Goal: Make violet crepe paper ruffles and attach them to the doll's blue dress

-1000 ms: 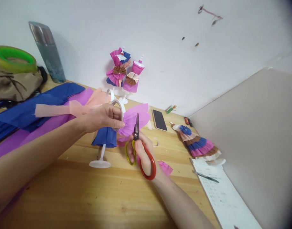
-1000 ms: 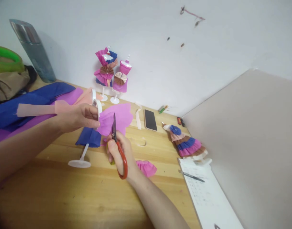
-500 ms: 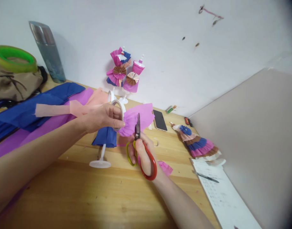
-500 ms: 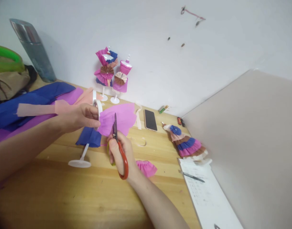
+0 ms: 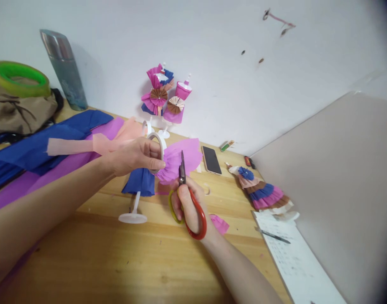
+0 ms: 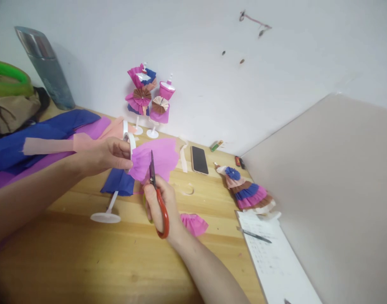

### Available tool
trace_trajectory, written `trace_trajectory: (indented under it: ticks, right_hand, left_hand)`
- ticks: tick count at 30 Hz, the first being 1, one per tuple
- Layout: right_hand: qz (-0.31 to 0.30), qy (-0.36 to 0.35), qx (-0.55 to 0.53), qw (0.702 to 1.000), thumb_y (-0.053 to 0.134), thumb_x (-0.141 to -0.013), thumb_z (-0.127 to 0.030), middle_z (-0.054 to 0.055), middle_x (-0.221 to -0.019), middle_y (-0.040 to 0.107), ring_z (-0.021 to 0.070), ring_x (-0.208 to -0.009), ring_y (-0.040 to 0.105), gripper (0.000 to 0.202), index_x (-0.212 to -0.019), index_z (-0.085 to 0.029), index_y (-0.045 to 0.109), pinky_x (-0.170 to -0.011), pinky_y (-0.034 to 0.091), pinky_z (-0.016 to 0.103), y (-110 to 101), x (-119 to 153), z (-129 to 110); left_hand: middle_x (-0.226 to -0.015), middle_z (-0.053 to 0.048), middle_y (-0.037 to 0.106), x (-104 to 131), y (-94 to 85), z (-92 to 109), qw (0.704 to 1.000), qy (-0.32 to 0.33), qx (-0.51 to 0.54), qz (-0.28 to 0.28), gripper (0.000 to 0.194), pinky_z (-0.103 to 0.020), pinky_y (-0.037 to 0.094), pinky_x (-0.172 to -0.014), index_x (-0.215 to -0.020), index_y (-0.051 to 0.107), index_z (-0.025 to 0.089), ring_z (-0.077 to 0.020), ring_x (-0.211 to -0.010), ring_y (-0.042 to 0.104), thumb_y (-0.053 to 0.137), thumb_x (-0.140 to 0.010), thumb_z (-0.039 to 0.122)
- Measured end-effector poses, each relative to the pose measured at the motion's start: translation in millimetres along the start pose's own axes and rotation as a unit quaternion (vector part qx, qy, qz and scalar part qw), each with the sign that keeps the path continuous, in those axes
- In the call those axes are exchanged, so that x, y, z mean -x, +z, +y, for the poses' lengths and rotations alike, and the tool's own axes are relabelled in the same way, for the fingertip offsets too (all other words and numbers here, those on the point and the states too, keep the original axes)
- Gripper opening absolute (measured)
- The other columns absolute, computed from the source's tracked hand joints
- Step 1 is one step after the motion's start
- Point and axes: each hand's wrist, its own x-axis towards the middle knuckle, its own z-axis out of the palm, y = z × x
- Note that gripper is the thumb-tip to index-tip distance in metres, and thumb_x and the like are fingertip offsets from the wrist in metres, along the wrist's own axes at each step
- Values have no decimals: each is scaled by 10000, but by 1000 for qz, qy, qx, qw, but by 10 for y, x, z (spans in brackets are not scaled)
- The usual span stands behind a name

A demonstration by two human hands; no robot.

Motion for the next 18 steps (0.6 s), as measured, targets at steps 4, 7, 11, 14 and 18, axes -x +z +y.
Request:
trace_trajectory:
  ticks: [4,7,11,14,18]
  right_hand:
    - [8,6,15,1000,549,-869,-673,-114,-393,383,57,-266,300,463,-810,-217,498,-282,231,171,16,2,-19]
    - [7,5,16,1000,545,-879,-663,-115,-395,388,52,-270,299,457,-807,-215,492,-287,238,166,10,9,-8]
    - [-12,-7,-6,1000,536,-909,-619,-98,-467,433,53,-315,339,416,-852,-208,511,-325,286,178,-13,20,18]
    - [-36,-29,-23,999,543,-911,-603,-76,-558,469,64,-383,409,402,-917,-202,518,-375,329,194,-24,25,13]
    - [-50,-35,-12,998,524,-923,-595,-68,-592,473,65,-412,424,402,-933,-193,520,-399,346,200,-25,20,-27]
  left_hand:
    - [-590,-5,627,11,-19,5,1000,-3,-6,16,203,-209,445,-567,-641,647,116,-95,-562,562,781,-672,265]
    - [-607,-7,626,20,-46,-1,1000,0,-15,14,224,-211,445,-565,-639,632,120,-92,-563,557,772,-694,286]
    - [-621,-6,631,28,-70,-9,1000,-7,-19,7,229,-223,466,-576,-667,631,127,-101,-574,573,771,-717,302]
    - [-615,-9,635,27,-70,-5,1000,-5,-19,3,228,-223,466,-567,-663,641,126,-105,-571,579,780,-718,298]
    - [-603,-17,644,31,-65,9,1000,9,-20,-11,220,-243,506,-590,-641,665,121,-129,-591,607,810,-699,275]
